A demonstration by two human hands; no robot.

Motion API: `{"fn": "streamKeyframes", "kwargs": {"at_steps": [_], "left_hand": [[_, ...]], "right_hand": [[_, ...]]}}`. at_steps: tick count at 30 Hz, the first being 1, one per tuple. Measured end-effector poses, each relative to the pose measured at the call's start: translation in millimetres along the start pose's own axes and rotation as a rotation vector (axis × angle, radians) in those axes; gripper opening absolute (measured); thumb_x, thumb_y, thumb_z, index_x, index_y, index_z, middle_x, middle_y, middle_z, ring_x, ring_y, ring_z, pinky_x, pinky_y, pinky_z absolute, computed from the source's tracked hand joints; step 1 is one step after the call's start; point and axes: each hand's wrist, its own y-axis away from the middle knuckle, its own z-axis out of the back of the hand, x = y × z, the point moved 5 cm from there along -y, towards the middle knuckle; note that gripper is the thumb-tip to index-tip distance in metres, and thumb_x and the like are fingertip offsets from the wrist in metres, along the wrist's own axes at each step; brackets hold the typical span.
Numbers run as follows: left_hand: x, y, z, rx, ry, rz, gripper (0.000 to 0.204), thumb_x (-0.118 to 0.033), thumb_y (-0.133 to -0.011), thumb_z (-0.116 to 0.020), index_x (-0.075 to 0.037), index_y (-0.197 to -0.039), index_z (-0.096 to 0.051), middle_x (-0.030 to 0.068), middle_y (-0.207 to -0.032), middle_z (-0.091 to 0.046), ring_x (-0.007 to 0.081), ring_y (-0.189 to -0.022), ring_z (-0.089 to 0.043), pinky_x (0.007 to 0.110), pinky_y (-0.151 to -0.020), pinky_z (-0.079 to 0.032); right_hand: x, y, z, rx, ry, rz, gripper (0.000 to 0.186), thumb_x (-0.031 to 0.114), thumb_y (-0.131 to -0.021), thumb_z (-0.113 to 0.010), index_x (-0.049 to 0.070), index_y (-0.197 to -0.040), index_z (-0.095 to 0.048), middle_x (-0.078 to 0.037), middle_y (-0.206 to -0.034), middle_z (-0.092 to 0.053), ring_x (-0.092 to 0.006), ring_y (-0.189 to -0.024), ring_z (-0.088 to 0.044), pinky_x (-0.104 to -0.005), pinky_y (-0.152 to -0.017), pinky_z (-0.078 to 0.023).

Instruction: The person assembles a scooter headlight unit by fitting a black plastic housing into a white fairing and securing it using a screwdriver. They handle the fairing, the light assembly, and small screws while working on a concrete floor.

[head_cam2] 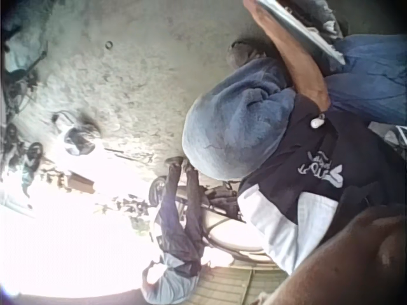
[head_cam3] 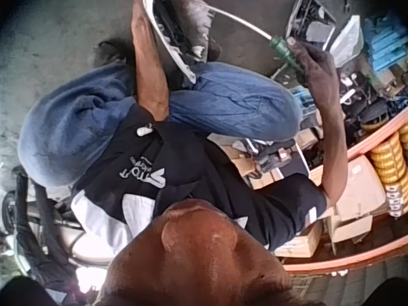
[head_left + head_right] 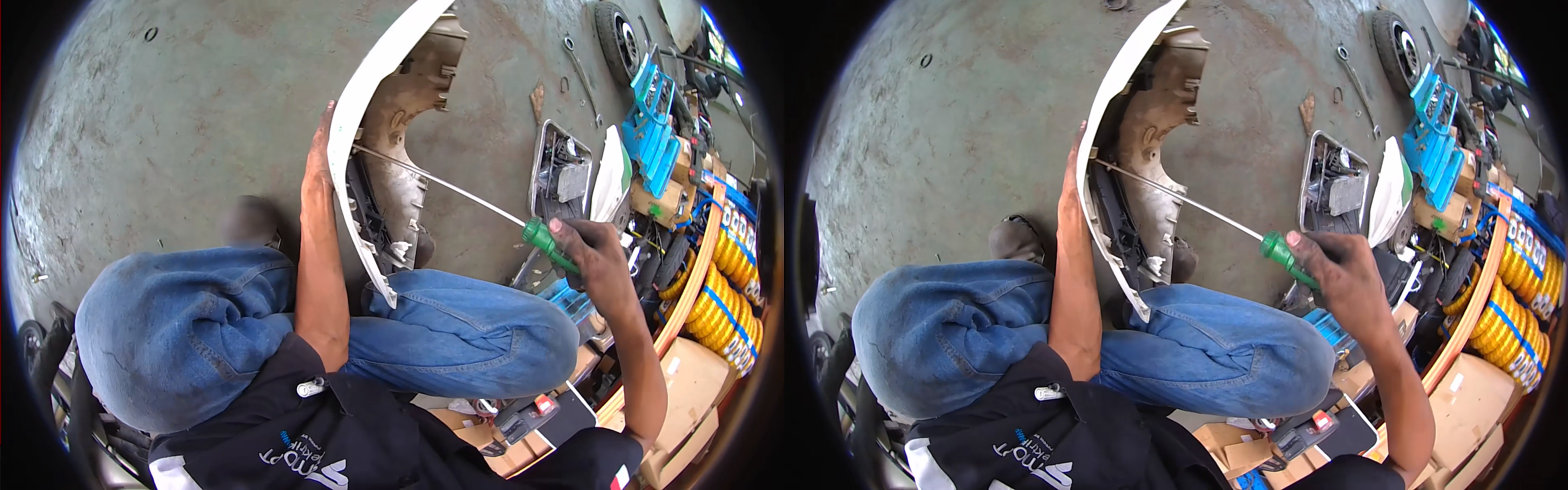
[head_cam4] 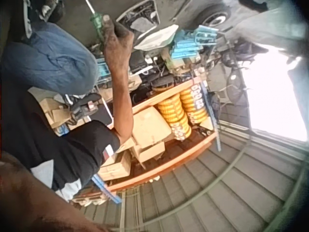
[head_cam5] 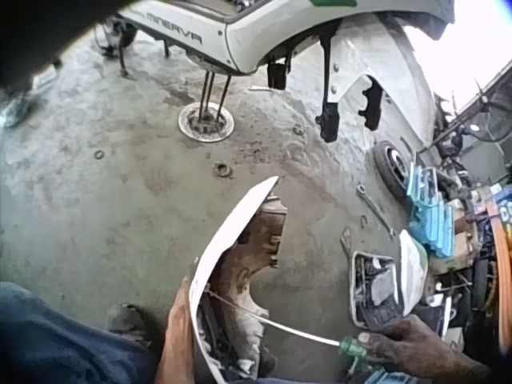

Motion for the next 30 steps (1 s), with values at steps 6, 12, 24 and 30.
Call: {"fn": "streamKeyframes", "kwargs": {"at_steps": [6,12,24,30], "left_hand": [[-1,15,27,0.048,0.208,-0.176,0.067,-0.059,-0.098,-0.052,-0.006,-0.138,-0.059,0.0118,-0.121,-0.067,0.0222,-0.106,-0.062,0.034,-0.092,-0.050],[1,41,51,0.052,0.263,-0.154,0.062,-0.055,-0.099,-0.052,-0.005,-0.135,-0.060,0.0119,-0.117,-0.068,0.0219,-0.102,-0.064,0.035,-0.088,-0.052],[13,68,83,0.009,0.315,-0.160,0.053,-0.047,-0.100,-0.051,-0.004,-0.129,-0.062,0.0120,-0.108,-0.070,0.0214,-0.092,-0.067,0.035,-0.081,-0.057],[15,53,74,0.018,0.374,-0.183,0.049,-0.043,-0.101,-0.050,-0.003,-0.126,-0.063,0.0121,-0.104,-0.071,0.0211,-0.088,-0.069,0.035,-0.077,-0.059]], "right_hand": [[-27,-5,33,0.200,-0.038,0.347,0.036,0.015,-0.084,-0.082,-0.002,-0.114,-0.070,-0.010,-0.100,-0.073,-0.0150,-0.095,-0.067,-0.0298,-0.088,-0.052],[-185,-103,-1,-0.095,0.116,0.400,0.044,0.002,-0.085,-0.075,0.002,-0.125,-0.055,-0.014,-0.111,-0.068,-0.0227,-0.101,-0.065,-0.0351,-0.092,-0.051],[-75,-238,-138,-0.015,0.517,0.741,0.037,0.021,-0.094,-0.066,0.010,-0.128,-0.056,-0.020,-0.118,-0.064,-0.0400,-0.109,-0.063,-0.0484,-0.092,-0.053],[87,-304,-140,-0.178,0.534,1.018,0.036,0.018,-0.095,-0.063,0.008,-0.129,-0.057,-0.020,-0.123,-0.061,-0.0403,-0.110,-0.062,-0.0479,-0.093,-0.053]]}}
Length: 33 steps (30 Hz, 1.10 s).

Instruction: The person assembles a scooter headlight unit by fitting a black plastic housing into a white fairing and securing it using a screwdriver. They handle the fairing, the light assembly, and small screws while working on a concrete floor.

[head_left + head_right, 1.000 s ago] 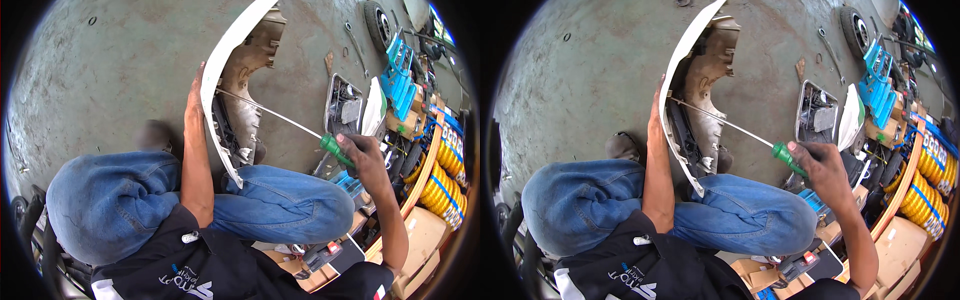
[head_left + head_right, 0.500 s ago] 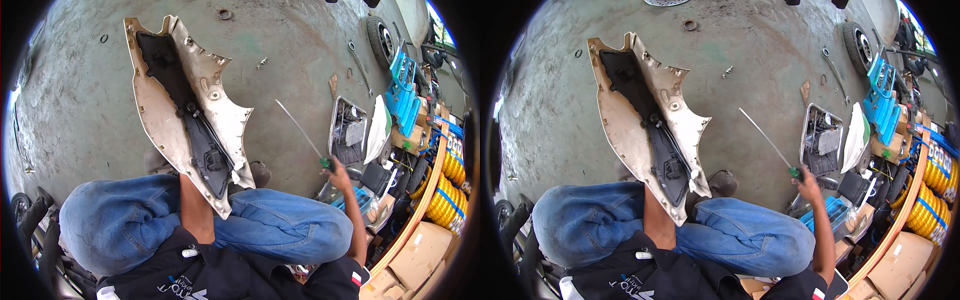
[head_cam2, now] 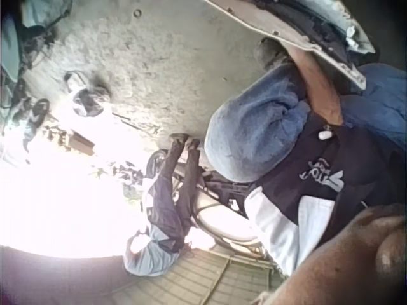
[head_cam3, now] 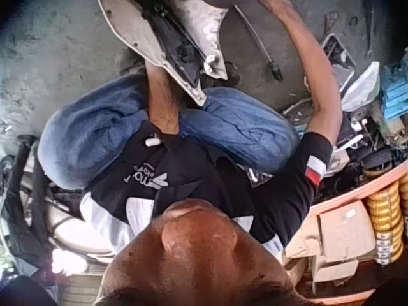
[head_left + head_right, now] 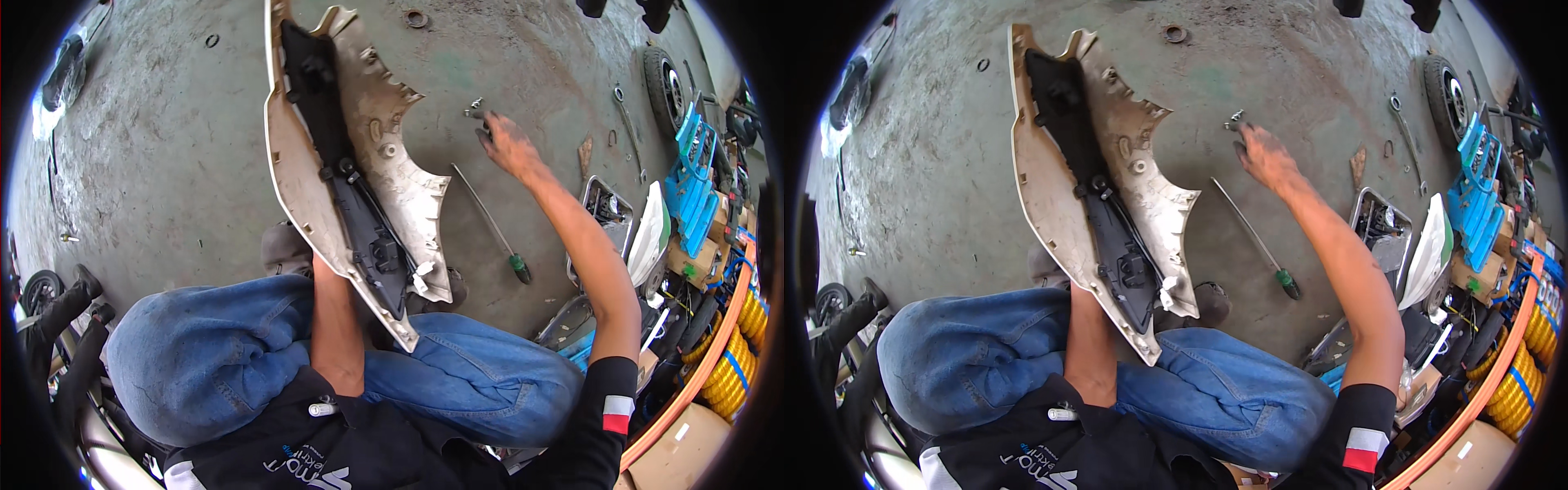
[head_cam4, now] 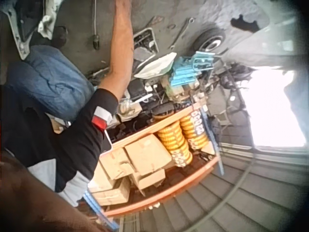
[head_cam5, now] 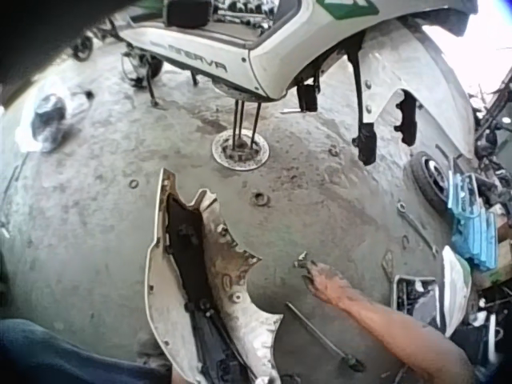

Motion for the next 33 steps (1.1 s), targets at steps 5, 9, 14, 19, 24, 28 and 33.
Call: {"fn": "streamKeyframes", "kwargs": {"at_steps": [5,9,14,19,24,28,33], "left_hand": [[-15,-20,-9,0.005,0.091,-0.117,0.045,-0.040,-0.101,-0.050,-0.002,-0.123,-0.064,0.0122,-0.101,-0.072,0.0209,-0.084,-0.070,0.035,-0.074,-0.061],[-28,-42,-7,0.097,0.171,-0.071,0.039,-0.033,-0.102,-0.050,-0.002,-0.122,-0.063,0.0128,-0.099,-0.072,0.0213,-0.082,-0.071,0.035,-0.072,-0.063],[-3,-33,-2,0.119,0.090,-0.030,0.035,-0.028,-0.102,-0.051,-0.001,-0.122,-0.062,0.0138,-0.102,-0.071,0.0223,-0.084,-0.071,0.036,-0.074,-0.063],[10,11,13,0.032,-0.047,-0.061,0.036,-0.028,-0.102,-0.050,-0.001,-0.123,-0.061,0.0143,-0.104,-0.071,0.0229,-0.087,-0.071,0.037,-0.076,-0.062],[15,29,21,0.004,-0.103,-0.068,0.036,-0.028,-0.103,-0.050,-0.001,-0.124,-0.061,0.0148,-0.107,-0.070,0.0234,-0.090,-0.071,0.038,-0.078,-0.062],[15,34,23,0.001,-0.142,-0.075,0.036,-0.028,-0.103,-0.050,-0.001,-0.125,-0.060,0.0152,-0.109,-0.070,0.0239,-0.092,-0.070,0.038,-0.080,-0.062],[12,37,25,0.002,-0.186,-0.100,0.037,-0.027,-0.103,-0.049,-0.001,-0.126,-0.059,0.0157,-0.111,-0.069,0.0245,-0.095,-0.070,0.039,-0.082,-0.062]], "right_hand": [[7,-39,-31,-0.364,0.115,0.130,0.039,0.004,-0.090,-0.061,0.005,-0.129,-0.059,-0.021,-0.129,-0.060,-0.0423,-0.115,-0.060,-0.0490,-0.096,-0.052],[2,-45,-39,-0.266,0.016,0.073,0.043,0.000,-0.087,-0.060,0.004,-0.130,-0.059,-0.022,-0.134,-0.058,-0.0422,-0.116,-0.060,-0.0490,-0.097,-0.051],[18,-33,-14,-0.214,-0.180,-0.121,0.026,0.003,-0.090,-0.062,0.001,-0.116,-0.066,-0.019,-0.107,-0.072,-0.0377,-0.096,-0.070,-0.0454,-0.083,-0.055],[76,15,32,-0.315,-0.790,-0.219,0.017,0.009,-0.092,-0.070,-0.003,-0.103,-0.069,-0.010,-0.087,-0.072,-0.0169,-0.077,-0.067,-0.0322,-0.073,-0.053],[84,45,51,-0.390,-0.860,-0.244,0.014,0.009,-0.093,-0.070,-0.004,-0.101,-0.070,-0.006,-0.084,-0.070,-0.0109,-0.077,-0.064,-0.0274,-0.072,-0.052],[96,48,48,-0.368,-0.913,-0.230,0.011,0.007,-0.093,-0.070,-0.001,-0.100,-0.071,-0.007,-0.086,-0.071,-0.0131,-0.080,-0.066,-0.0287,-0.075,-0.053],[184,82,51,-0.309,-0.716,0.395,0.022,0.001,-0.087,-0.068,0.007,-0.109,-0.070,-0.012,-0.098,-0.068,-0.0273,-0.088,-0.068,-0.0376,-0.079,-0.055]]}}
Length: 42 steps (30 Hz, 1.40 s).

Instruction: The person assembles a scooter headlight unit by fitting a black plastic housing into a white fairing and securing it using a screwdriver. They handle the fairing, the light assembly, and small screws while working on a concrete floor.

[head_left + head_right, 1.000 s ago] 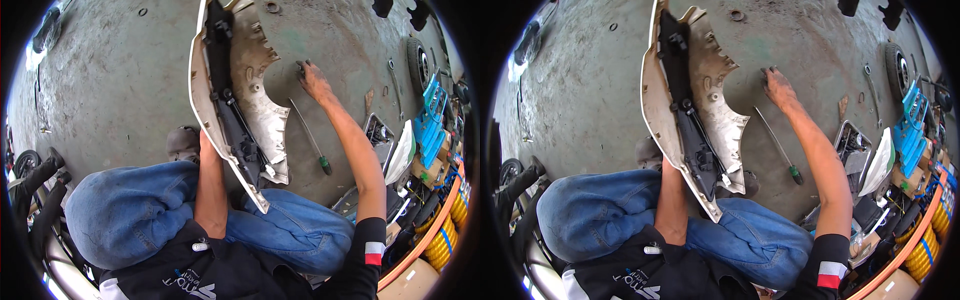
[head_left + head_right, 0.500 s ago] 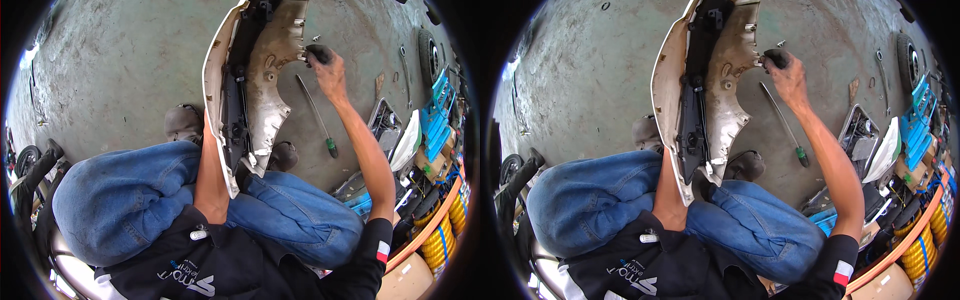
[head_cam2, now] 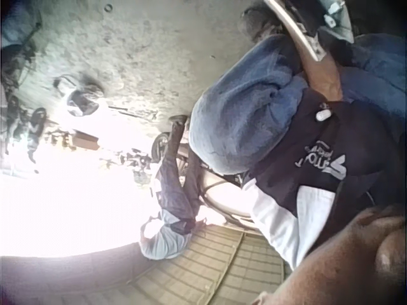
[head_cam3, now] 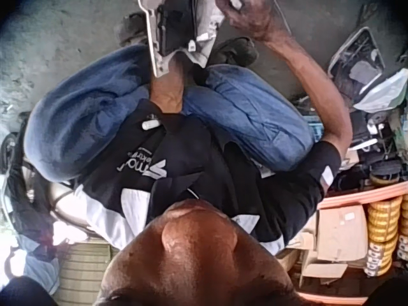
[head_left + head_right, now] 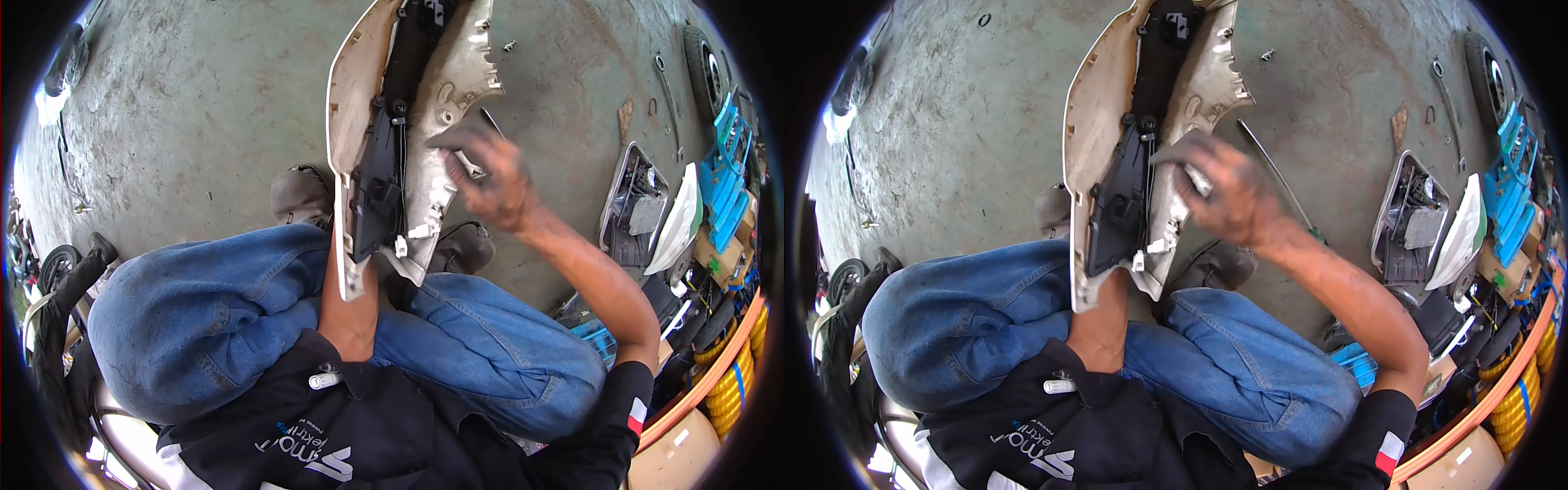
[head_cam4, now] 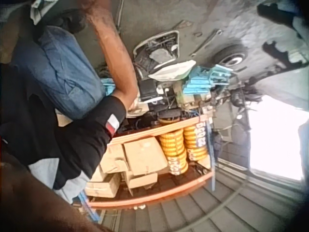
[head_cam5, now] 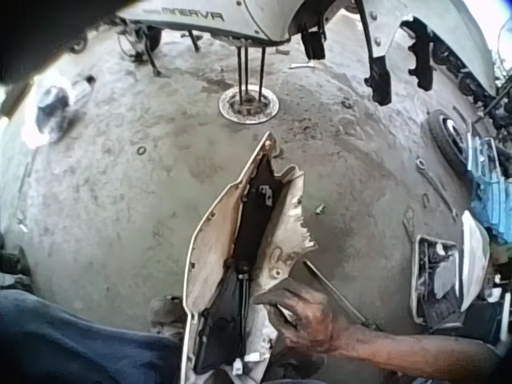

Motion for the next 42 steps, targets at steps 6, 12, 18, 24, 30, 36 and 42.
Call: {"fn": "streamKeyframes", "kwargs": {"at_steps": [6,12,18,24,30,36,42], "left_hand": [[-26,-14,-12,0.050,-0.074,-0.106,0.037,-0.027,-0.103,-0.049,-0.001,-0.128,-0.058,0.0162,-0.114,-0.069,0.0251,-0.099,-0.070,0.040,-0.085,-0.062],[-70,-33,-34,0.224,-0.162,-0.299,0.038,-0.027,-0.104,-0.049,0.000,-0.129,-0.057,0.0168,-0.117,-0.068,0.0258,-0.103,-0.069,0.040,-0.087,-0.061],[-116,14,-79,-0.226,-0.012,-0.225,0.049,-0.036,-0.106,-0.034,-0.001,-0.134,-0.053,0.0197,-0.129,-0.062,0.0319,-0.112,-0.065,0.045,-0.097,-0.056],[-129,120,-158,-0.310,-0.138,-0.705,0.063,-0.055,-0.107,-0.038,-0.001,-0.135,-0.054,0.0139,-0.125,-0.063,0.0260,-0.117,-0.060,0.039,-0.106,-0.044],[-125,112,-119,-0.654,-0.769,-0.566,0.036,-0.027,-0.098,-0.072,0.005,-0.114,-0.069,0.0091,-0.097,-0.072,0.0124,-0.084,-0.060,0.030,-0.078,-0.049],[-146,111,-136,-0.571,-1.135,-0.655,0.030,-0.021,-0.097,-0.072,0.007,-0.108,-0.071,0.0086,-0.085,-0.074,0.0104,-0.070,-0.058,0.030,-0.065,-0.049],[-152,108,-134,-0.448,-1.169,-0.653,0.022,-0.011,-0.094,-0.071,0.006,-0.109,-0.070,0.0110,-0.085,-0.074,0.0128,-0.074,-0.063,0.030,-0.069,-0.051]], "right_hand": [[14,8,-32,-0.067,-0.199,-0.020,0.026,-0.005,-0.084,-0.064,0.007,-0.107,-0.069,-0.011,-0.090,-0.062,-0.0292,-0.080,-0.064,-0.0400,-0.072,-0.053],[20,-31,-24,-0.189,-0.295,0.103,0.014,0.000,-0.092,-0.059,0.001,-0.102,-0.069,-0.012,-0.087,-0.063,-0.0238,-0.076,-0.062,-0.0365,-0.070,-0.051],[23,-35,-27,-0.213,-0.207,0.005,0.019,0.003,-0.091,-0.060,0.005,-0.107,-0.069,-0.012,-0.091,-0.061,-0.0291,-0.081,-0.066,-0.0409,-0.071,-0.054],[28,-36,-38,-0.116,-0.227,-0.155,0.021,0.006,-0.094,-0.058,0.002,-0.111,-0.069,-0.017,-0.102,-0.065,-0.0338,-0.089,-0.066,-0.0423,-0.080,-0.052],[18,-21,-50,0.001,-0.298,-0.140,0.021,0.008,-0.094,-0.058,-0.002,-0.108,-0.070,-0.019,-0.103,-0.067,-0.0356,-0.091,-0.067,-0.0428,-0.083,-0.053],[3,-27,-49,0.194,-0.328,-0.284,0.020,0.007,-0.093,-0.056,-0.003,-0.103,-0.071,-0.019,-0.101,-0.066,-0.0370,-0.089,-0.067,-0.0430,-0.084,-0.053],[5,-71,-30,0.049,0.128,0.332,0.029,0.009,-0.092,-0.060,0.003,-0.121,-0.062,-0.017,-0.113,-0.061,-0.0340,-0.109,-0.060,-0.0421,-0.093,-0.050]]}}
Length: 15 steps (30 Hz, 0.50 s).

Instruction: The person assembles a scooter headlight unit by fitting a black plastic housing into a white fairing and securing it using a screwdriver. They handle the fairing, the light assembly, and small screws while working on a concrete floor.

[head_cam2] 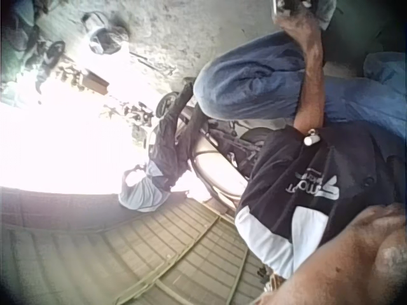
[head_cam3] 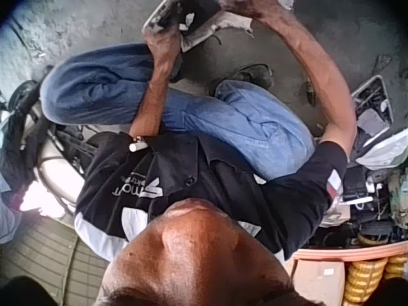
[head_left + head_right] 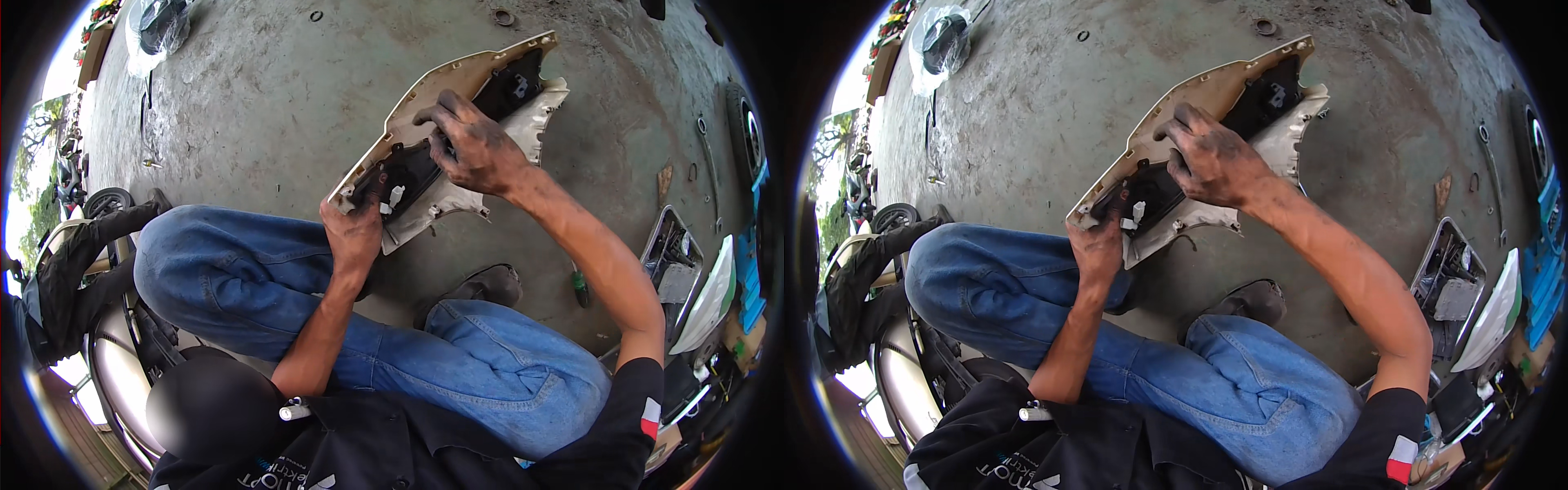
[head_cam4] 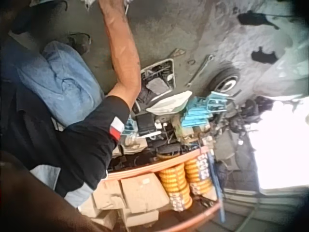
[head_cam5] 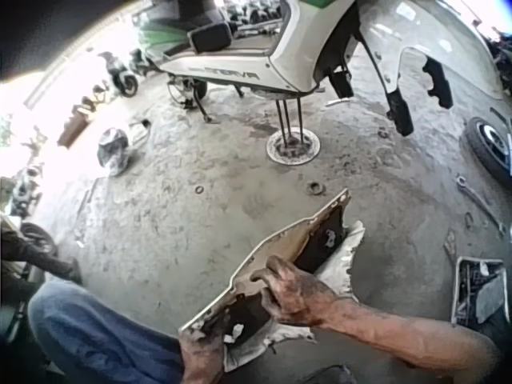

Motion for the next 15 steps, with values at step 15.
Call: {"fn": "streamKeyframes", "kwargs": {"at_steps": [15], "left_hand": [[-6,-22,0,0.000,-0.030,-0.070,0.021,-0.002,-0.085,-0.077,0.004,-0.105,-0.071,0.0073,-0.087,-0.073,0.0118,-0.079,-0.063,0.028,-0.076,-0.052]], "right_hand": [[-21,-63,-34,0.375,0.191,0.534,0.032,0.005,-0.077,-0.072,0.002,-0.106,-0.057,-0.016,-0.123,-0.056,-0.0324,-0.116,-0.057,-0.0410,-0.086,-0.058]]}}
